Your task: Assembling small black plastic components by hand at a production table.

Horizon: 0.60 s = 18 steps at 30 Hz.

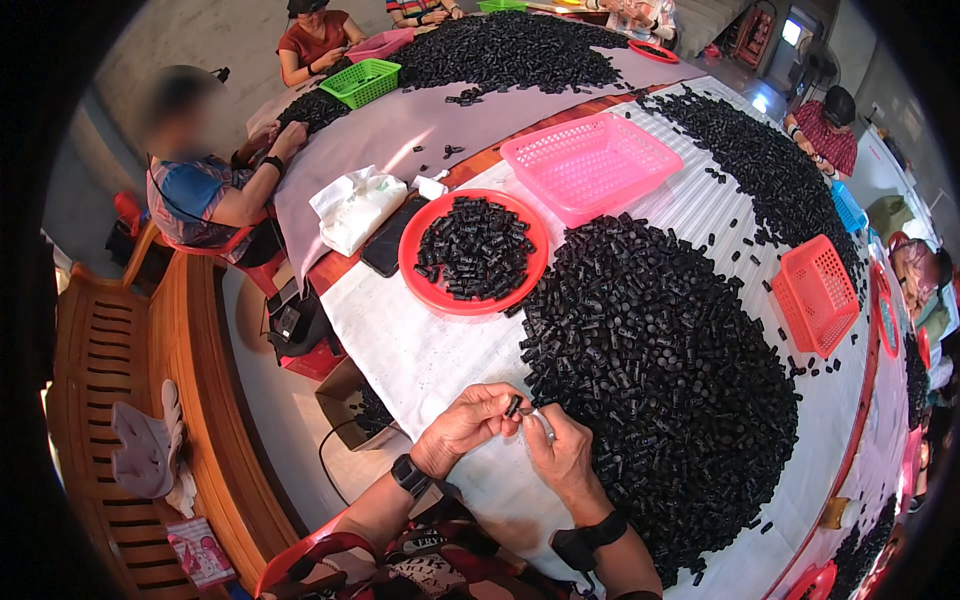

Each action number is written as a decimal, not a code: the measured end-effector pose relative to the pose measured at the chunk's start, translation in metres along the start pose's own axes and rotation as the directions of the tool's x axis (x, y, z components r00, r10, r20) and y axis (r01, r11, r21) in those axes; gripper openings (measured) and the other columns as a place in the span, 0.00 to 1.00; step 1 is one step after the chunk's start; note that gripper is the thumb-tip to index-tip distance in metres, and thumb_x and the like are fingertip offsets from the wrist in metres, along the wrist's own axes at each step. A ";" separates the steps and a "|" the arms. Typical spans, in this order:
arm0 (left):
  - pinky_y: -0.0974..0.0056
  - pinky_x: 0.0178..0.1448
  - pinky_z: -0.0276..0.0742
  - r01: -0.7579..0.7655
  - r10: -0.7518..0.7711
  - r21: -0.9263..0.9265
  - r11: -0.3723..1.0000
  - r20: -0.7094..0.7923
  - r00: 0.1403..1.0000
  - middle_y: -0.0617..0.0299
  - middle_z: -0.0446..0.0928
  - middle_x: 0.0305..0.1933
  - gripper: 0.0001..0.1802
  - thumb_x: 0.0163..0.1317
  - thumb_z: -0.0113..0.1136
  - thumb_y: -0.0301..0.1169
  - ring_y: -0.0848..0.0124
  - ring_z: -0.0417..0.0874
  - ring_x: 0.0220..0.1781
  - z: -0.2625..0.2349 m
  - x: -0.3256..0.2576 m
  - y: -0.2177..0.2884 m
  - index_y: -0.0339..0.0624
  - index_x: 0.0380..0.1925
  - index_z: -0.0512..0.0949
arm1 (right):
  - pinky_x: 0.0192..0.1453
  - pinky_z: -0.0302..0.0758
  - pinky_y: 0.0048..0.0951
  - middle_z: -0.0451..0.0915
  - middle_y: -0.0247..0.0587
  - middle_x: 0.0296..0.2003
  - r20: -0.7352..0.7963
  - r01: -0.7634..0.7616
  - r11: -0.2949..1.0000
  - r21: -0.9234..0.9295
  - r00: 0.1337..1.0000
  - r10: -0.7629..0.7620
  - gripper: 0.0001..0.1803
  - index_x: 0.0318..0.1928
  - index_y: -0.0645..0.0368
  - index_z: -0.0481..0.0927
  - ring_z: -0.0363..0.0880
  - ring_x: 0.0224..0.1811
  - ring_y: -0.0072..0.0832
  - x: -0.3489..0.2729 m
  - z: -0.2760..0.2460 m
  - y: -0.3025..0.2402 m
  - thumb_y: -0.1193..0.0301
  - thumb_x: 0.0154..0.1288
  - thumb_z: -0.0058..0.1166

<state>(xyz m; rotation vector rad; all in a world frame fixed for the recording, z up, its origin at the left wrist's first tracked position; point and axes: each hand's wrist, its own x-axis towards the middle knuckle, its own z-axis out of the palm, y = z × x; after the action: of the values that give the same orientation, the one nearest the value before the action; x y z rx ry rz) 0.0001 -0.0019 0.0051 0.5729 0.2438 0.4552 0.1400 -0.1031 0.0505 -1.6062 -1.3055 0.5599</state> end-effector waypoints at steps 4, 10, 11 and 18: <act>0.72 0.34 0.72 0.008 -0.008 0.002 1.000 -0.004 1.000 0.62 0.78 0.34 0.16 0.67 0.54 0.35 0.77 0.75 0.29 -0.001 0.000 -0.001 0.31 0.44 0.77 | 0.27 0.73 0.35 0.78 0.49 0.23 -0.010 0.011 1.000 0.005 1.000 -0.011 0.11 0.29 0.63 0.74 0.79 0.24 0.45 -0.001 0.002 0.004 0.68 0.65 0.52; 0.70 0.34 0.72 0.023 -0.023 -0.021 1.000 0.017 1.000 0.60 0.77 0.35 0.15 0.67 0.54 0.33 0.76 0.75 0.30 -0.007 0.000 -0.004 0.30 0.44 0.76 | 0.26 0.73 0.36 0.77 0.49 0.22 -0.013 0.004 1.000 0.010 1.000 -0.004 0.12 0.28 0.63 0.73 0.78 0.23 0.45 -0.001 0.003 0.004 0.68 0.65 0.53; 0.69 0.36 0.71 0.039 -0.037 -0.046 0.998 0.034 0.999 0.58 0.77 0.36 0.15 0.67 0.55 0.32 0.74 0.75 0.32 -0.009 -0.001 -0.004 0.28 0.44 0.75 | 0.25 0.72 0.36 0.76 0.49 0.21 -0.012 0.010 1.000 0.004 1.000 -0.010 0.12 0.28 0.63 0.73 0.78 0.22 0.45 -0.001 0.003 0.005 0.67 0.65 0.53; 0.70 0.35 0.71 0.043 -0.041 -0.047 0.998 0.028 0.999 0.58 0.76 0.34 0.15 0.67 0.55 0.32 0.74 0.74 0.32 -0.008 -0.001 -0.004 0.27 0.43 0.75 | 0.25 0.72 0.36 0.76 0.49 0.21 -0.006 0.015 1.000 -0.026 1.000 -0.016 0.12 0.27 0.62 0.72 0.77 0.21 0.45 -0.001 0.003 0.005 0.67 0.64 0.53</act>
<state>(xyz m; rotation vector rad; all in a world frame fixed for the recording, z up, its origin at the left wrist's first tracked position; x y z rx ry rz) -0.0020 -0.0014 -0.0039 0.5262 0.2179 0.4114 0.1397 -0.1023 0.0450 -1.6162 -1.3242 0.5301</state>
